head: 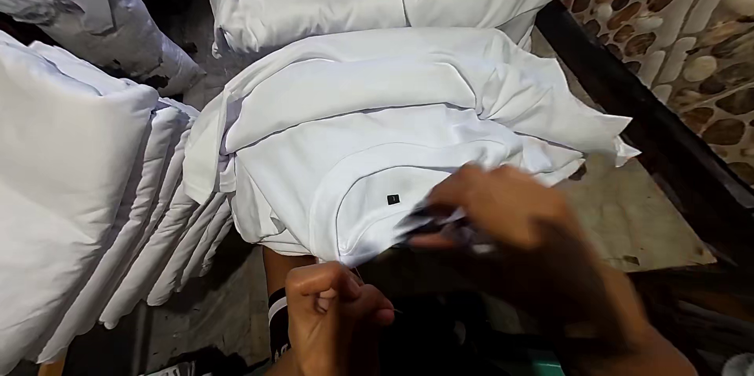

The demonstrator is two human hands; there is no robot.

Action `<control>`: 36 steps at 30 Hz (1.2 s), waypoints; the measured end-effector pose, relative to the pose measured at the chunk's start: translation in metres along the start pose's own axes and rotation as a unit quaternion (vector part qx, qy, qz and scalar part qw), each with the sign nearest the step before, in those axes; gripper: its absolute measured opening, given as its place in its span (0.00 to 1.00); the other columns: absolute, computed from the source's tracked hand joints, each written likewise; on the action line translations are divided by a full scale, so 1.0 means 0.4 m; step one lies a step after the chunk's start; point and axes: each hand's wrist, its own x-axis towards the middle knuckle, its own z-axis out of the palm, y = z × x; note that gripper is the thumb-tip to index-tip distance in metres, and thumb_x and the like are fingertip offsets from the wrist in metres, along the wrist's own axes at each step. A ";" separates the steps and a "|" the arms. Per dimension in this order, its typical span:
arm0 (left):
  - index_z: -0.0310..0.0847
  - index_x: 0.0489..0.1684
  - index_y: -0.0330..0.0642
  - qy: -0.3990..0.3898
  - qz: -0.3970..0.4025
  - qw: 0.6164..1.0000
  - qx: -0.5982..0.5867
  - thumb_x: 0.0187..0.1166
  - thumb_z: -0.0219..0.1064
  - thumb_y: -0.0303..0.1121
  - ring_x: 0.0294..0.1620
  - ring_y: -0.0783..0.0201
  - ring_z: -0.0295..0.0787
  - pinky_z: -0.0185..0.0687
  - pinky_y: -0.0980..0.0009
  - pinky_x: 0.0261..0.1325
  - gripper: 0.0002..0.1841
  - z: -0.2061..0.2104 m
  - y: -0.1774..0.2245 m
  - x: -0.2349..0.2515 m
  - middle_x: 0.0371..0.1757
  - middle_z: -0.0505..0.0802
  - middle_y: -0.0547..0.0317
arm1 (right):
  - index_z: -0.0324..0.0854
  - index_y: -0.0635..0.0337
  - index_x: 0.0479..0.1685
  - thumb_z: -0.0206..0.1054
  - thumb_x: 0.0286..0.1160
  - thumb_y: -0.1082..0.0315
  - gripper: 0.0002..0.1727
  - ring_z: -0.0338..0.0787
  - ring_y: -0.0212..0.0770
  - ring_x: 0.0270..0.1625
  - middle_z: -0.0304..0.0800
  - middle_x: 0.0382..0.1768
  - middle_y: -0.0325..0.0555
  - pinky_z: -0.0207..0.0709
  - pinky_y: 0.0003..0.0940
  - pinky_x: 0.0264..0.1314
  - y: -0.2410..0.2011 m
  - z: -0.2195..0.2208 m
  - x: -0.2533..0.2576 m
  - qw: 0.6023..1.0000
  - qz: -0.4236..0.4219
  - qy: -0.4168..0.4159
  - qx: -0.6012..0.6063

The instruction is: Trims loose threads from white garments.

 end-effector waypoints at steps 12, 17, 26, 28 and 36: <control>0.75 0.41 0.48 -0.052 0.110 0.992 0.010 0.87 0.64 0.36 0.35 0.74 0.77 0.73 0.87 0.43 0.06 -0.021 0.022 -0.029 0.40 0.79 0.63 | 0.86 0.58 0.34 0.55 0.87 0.48 0.25 0.78 0.41 0.20 0.83 0.21 0.44 0.62 0.33 0.21 -0.018 0.100 0.013 0.998 -0.051 0.024 -0.037; 0.73 0.28 0.48 -0.134 0.123 0.983 0.036 0.92 0.49 0.51 0.35 0.69 0.85 0.79 0.80 0.40 0.22 -0.062 -0.007 -0.045 0.31 0.87 0.62 | 0.91 0.55 0.47 0.63 0.71 0.36 0.30 0.88 0.56 0.24 0.92 0.34 0.49 0.72 0.59 0.17 0.148 -0.128 -0.068 0.973 0.089 -0.175 -0.122; 0.65 0.85 0.32 -0.021 -0.116 0.970 0.214 0.90 0.49 0.48 0.90 0.49 0.60 0.51 0.46 0.90 0.32 -0.141 -0.296 0.218 0.87 0.70 0.39 | 0.82 0.73 0.54 0.65 0.81 0.51 0.27 0.86 0.41 0.46 0.88 0.46 0.58 0.78 0.40 0.55 0.352 -0.045 0.254 0.971 0.225 0.082 -0.022; 0.59 0.90 0.36 -0.021 -0.184 0.951 0.248 0.87 0.55 0.53 0.95 0.39 0.45 0.29 0.28 0.88 0.37 -0.147 -0.433 0.231 0.92 0.59 0.36 | 0.75 0.76 0.69 0.64 0.85 0.57 0.28 0.85 0.65 0.64 0.84 0.61 0.74 0.73 0.62 0.70 0.463 0.098 0.255 0.949 0.312 0.017 0.042; 0.85 0.49 0.44 -0.112 0.069 0.968 0.213 0.80 0.64 0.58 0.74 0.48 0.80 0.62 0.47 0.83 0.24 -0.030 -0.190 -0.013 0.61 0.90 0.44 | 0.78 0.69 0.54 0.59 0.86 0.63 0.15 0.78 0.24 0.38 0.81 0.41 0.43 0.73 0.21 0.42 0.359 0.060 0.164 0.958 0.223 0.125 0.128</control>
